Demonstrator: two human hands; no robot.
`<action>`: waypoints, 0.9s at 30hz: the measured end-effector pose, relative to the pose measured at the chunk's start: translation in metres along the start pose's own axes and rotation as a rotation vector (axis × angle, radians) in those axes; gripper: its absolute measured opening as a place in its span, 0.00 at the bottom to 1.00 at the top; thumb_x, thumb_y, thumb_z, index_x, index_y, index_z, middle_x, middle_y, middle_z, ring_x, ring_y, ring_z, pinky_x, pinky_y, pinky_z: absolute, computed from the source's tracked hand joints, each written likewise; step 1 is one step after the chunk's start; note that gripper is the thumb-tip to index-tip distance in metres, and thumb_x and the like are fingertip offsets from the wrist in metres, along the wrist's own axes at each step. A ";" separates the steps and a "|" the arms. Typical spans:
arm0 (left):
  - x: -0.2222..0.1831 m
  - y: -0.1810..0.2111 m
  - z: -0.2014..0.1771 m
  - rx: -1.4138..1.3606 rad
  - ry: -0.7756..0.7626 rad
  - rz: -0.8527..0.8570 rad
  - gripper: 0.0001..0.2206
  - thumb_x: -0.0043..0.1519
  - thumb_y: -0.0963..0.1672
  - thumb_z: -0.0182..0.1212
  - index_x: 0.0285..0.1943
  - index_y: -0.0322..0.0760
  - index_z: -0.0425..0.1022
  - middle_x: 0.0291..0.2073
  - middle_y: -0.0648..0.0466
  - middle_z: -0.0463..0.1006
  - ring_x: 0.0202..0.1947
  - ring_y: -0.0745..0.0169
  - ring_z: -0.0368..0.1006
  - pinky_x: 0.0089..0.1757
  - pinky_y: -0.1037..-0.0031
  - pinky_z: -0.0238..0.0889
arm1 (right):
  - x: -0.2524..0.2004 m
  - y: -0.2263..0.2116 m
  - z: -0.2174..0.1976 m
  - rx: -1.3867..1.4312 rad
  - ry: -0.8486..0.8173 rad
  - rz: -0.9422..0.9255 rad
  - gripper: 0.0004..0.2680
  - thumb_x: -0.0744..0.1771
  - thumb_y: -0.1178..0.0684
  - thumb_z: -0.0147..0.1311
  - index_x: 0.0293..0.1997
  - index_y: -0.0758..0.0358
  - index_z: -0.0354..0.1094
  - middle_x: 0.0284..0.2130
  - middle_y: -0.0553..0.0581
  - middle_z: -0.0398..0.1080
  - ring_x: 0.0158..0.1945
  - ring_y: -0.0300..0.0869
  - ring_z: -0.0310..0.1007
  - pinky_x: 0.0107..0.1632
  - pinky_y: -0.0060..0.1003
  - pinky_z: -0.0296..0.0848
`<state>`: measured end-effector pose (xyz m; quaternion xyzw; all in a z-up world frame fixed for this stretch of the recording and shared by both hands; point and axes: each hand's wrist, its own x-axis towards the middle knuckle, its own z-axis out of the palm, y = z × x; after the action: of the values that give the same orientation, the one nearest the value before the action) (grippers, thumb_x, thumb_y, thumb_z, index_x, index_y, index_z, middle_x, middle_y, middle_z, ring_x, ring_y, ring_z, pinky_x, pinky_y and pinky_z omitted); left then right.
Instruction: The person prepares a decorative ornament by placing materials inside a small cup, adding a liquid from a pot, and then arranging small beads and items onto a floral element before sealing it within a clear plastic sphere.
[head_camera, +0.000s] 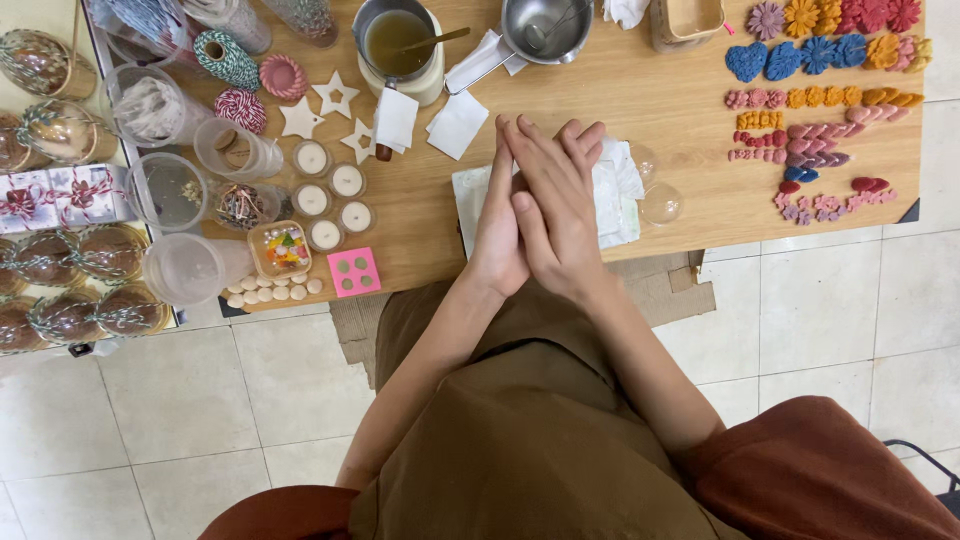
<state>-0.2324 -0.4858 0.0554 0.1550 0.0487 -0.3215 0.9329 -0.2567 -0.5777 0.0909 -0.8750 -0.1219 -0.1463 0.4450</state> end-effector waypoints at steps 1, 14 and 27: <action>0.003 -0.004 -0.002 0.033 -0.012 0.010 0.34 0.74 0.58 0.27 0.80 0.31 0.51 0.76 0.44 0.58 0.77 0.55 0.54 0.71 0.69 0.48 | -0.002 -0.001 0.002 0.008 -0.007 -0.015 0.17 0.73 0.56 0.41 0.72 0.70 0.57 0.71 0.65 0.60 0.79 0.54 0.53 0.81 0.52 0.40; -0.012 -0.066 -0.031 0.570 0.187 0.099 0.19 0.76 0.46 0.45 0.68 0.26 0.70 0.59 0.48 0.76 0.57 0.66 0.72 0.57 0.73 0.66 | -0.010 0.013 -0.013 -0.188 0.206 0.127 0.22 0.75 0.44 0.23 0.79 0.58 0.53 0.79 0.61 0.48 0.81 0.51 0.44 0.81 0.54 0.35; 0.006 -0.007 -0.035 -0.055 0.090 0.039 0.25 0.75 0.49 0.44 0.78 0.31 0.55 0.73 0.48 0.63 0.74 0.58 0.59 0.67 0.69 0.59 | -0.012 -0.002 -0.043 -0.045 -0.082 0.064 0.15 0.63 0.58 0.69 0.54 0.64 0.75 0.54 0.58 0.73 0.53 0.47 0.75 0.55 0.39 0.76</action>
<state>-0.2315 -0.4832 0.0197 0.1448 0.0964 -0.2943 0.9397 -0.2748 -0.6123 0.1118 -0.8935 -0.1085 -0.0987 0.4244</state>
